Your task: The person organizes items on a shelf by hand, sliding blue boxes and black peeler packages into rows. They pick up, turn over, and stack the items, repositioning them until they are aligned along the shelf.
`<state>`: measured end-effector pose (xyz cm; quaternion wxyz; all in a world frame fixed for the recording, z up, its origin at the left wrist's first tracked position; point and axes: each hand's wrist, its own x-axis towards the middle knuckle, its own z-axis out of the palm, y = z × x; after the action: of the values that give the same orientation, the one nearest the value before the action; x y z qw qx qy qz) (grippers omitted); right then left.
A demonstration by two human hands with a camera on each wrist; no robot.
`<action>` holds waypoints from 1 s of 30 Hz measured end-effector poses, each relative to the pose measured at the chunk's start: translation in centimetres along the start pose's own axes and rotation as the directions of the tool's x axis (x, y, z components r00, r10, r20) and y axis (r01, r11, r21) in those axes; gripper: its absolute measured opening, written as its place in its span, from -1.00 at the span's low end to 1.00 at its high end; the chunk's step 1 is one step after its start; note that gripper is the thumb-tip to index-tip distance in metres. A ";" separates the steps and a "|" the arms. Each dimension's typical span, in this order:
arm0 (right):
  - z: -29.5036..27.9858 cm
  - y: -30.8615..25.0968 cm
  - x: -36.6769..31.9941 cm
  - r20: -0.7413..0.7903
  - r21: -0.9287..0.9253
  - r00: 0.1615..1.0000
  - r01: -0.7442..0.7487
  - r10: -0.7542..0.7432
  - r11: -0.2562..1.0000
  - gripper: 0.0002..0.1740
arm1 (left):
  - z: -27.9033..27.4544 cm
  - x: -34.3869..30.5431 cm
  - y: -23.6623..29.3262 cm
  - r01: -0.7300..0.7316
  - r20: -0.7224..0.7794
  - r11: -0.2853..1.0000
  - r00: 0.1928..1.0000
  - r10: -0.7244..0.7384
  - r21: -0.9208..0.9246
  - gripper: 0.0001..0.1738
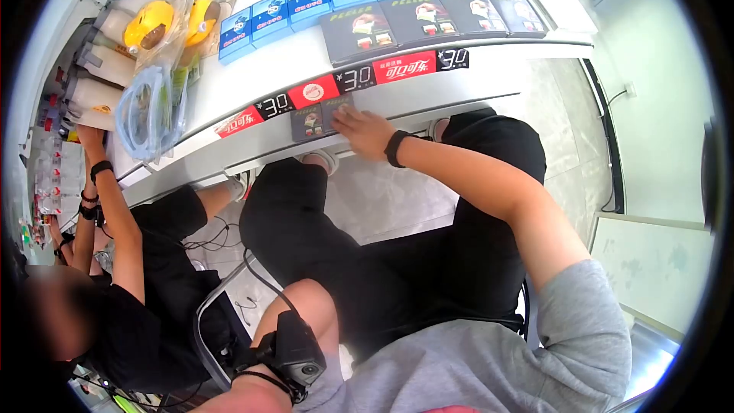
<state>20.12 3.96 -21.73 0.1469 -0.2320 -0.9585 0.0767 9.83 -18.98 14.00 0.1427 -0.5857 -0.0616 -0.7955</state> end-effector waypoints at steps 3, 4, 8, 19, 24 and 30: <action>0.3 0.3 0.1 0.010 -0.018 1.000 0.005 -0.004 1.000 -0.40 | -0.6 -0.1 0.1 0.014 0.013 0.993 1.000 -0.012 -0.113 -0.84; 0.6 0.3 0.3 0.011 -0.037 1.000 0.000 0.001 0.999 -0.40 | -0.8 -0.1 0.2 0.023 0.023 0.988 1.000 -0.019 -0.155 -0.84; 0.8 -0.2 0.9 0.014 -0.215 0.999 0.041 -0.039 0.976 -0.27 | -0.4 0.1 0.8 0.019 0.015 0.996 1.000 -0.021 0.086 -0.84; 2.6 -1.6 2.3 0.104 -0.262 0.994 0.056 -0.030 0.963 -0.40 | -0.9 0.2 1.1 0.103 0.035 0.992 0.994 -0.101 -0.066 -0.87; 2.4 -0.8 1.8 0.130 -0.247 0.990 0.077 -0.046 0.966 -0.40 | -1.4 -0.2 0.8 0.108 0.075 0.953 0.993 -0.091 -0.282 -0.85; 2.6 -0.9 1.2 0.086 -0.289 0.995 0.065 -0.042 0.955 -0.37 | -0.1 0.0 -0.1 0.034 0.054 0.990 0.998 -0.026 -0.139 -0.84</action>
<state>17.94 3.52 -23.75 0.0753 -0.2217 -0.9703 -0.0603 9.77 -18.93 13.96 0.0877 -0.6138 -0.0181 -0.7844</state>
